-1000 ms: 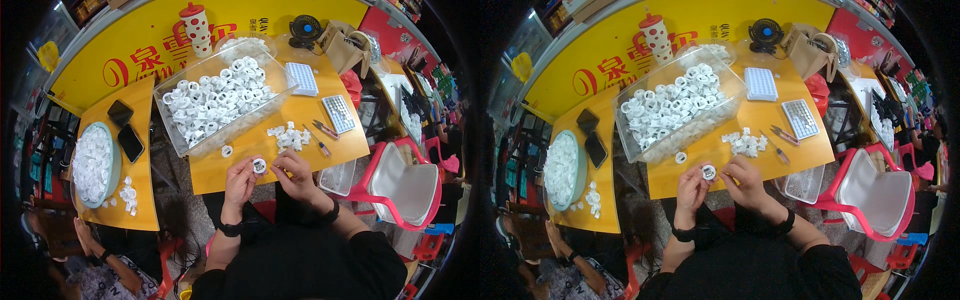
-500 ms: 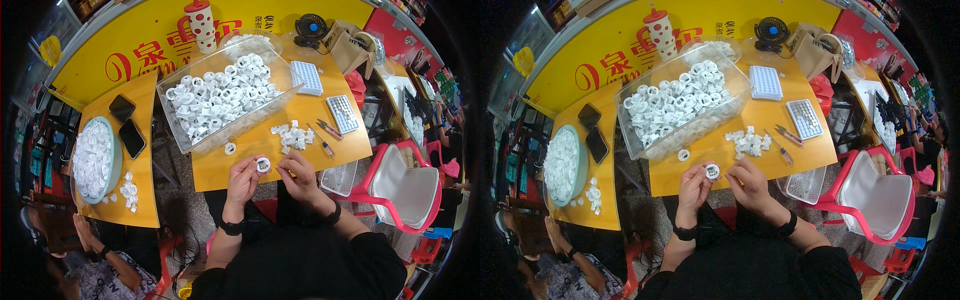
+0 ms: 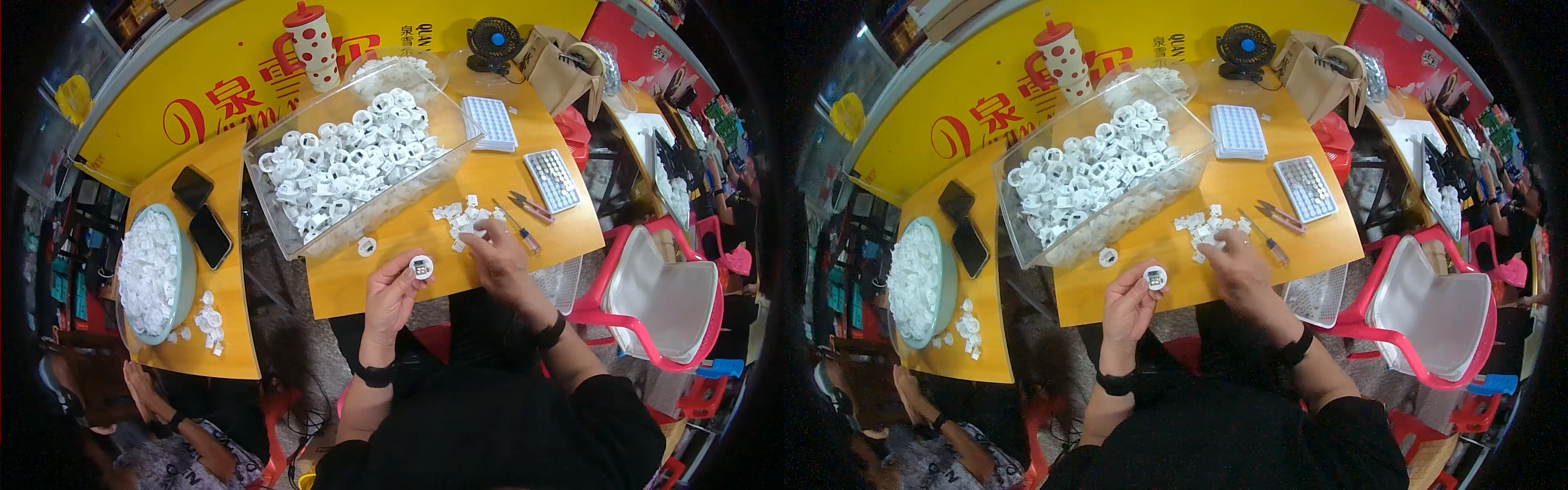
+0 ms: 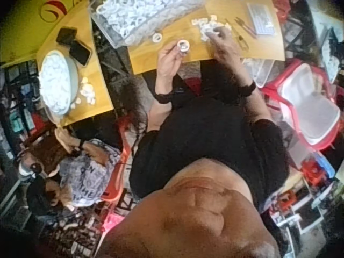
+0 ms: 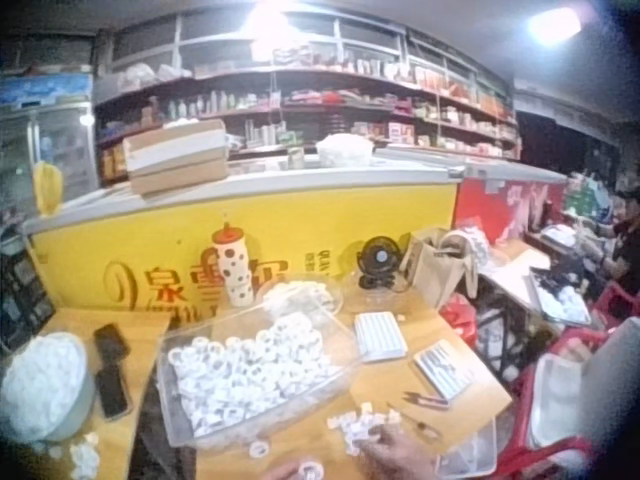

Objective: Assemble small plastic components into a circular white piece.

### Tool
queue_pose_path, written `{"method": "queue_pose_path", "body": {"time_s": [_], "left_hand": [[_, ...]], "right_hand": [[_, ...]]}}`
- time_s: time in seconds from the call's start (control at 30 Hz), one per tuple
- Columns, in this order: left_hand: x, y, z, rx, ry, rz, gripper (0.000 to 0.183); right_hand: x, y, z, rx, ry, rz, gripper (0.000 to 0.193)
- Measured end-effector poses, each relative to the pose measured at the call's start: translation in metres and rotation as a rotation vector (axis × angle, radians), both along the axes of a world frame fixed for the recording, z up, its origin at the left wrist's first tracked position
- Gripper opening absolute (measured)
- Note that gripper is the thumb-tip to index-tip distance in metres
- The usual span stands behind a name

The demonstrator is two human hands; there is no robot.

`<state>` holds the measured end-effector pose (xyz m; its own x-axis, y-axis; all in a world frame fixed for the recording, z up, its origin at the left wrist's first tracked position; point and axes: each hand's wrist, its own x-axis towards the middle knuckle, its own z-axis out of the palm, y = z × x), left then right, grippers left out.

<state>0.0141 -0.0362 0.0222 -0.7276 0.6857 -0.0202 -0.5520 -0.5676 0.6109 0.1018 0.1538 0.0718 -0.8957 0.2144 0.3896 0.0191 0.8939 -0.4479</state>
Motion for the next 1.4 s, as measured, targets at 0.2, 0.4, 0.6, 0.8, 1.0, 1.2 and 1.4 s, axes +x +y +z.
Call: {"method": "queue_pose_path", "body": {"time_s": [0.2, 0.4, 0.6, 0.8, 1.0, 1.2, 1.4], "left_hand": [[0.001, 0.0, -0.001, 0.029, -0.004, 0.004, 0.028], [0.0, -0.003, -0.003, 0.007, -0.021, -0.014, 0.028], [-0.001, -0.002, -0.003, -0.014, -0.012, -0.011, 0.028], [0.0, -0.001, -0.006, -0.028, -0.005, -0.002, 0.027], [0.003, 0.002, -0.002, -0.068, 0.024, 0.048, 0.026], [0.001, 0.0, -0.003, -0.025, 0.002, 0.013, 0.025], [0.0, 0.0, -0.003, -0.021, 0.033, 0.017, 0.026]], "right_hand": [[-0.018, 0.02, 0.0, 0.337, -0.094, 0.162, 0.026], [-0.018, 0.019, -0.004, 0.459, -0.016, 0.174, 0.018], [-0.013, 0.015, -0.015, 0.226, 0.085, 0.122, 0.015], [-0.007, -0.013, -0.003, -0.426, 0.171, 0.122, 0.015], [-0.006, -0.022, 0.004, -0.332, 0.157, 0.131, 0.017], [0.003, 0.018, 0.005, -0.117, 0.022, 0.183, 0.031], [-0.003, 0.016, 0.006, 0.129, -0.101, 0.195, 0.026]]}}
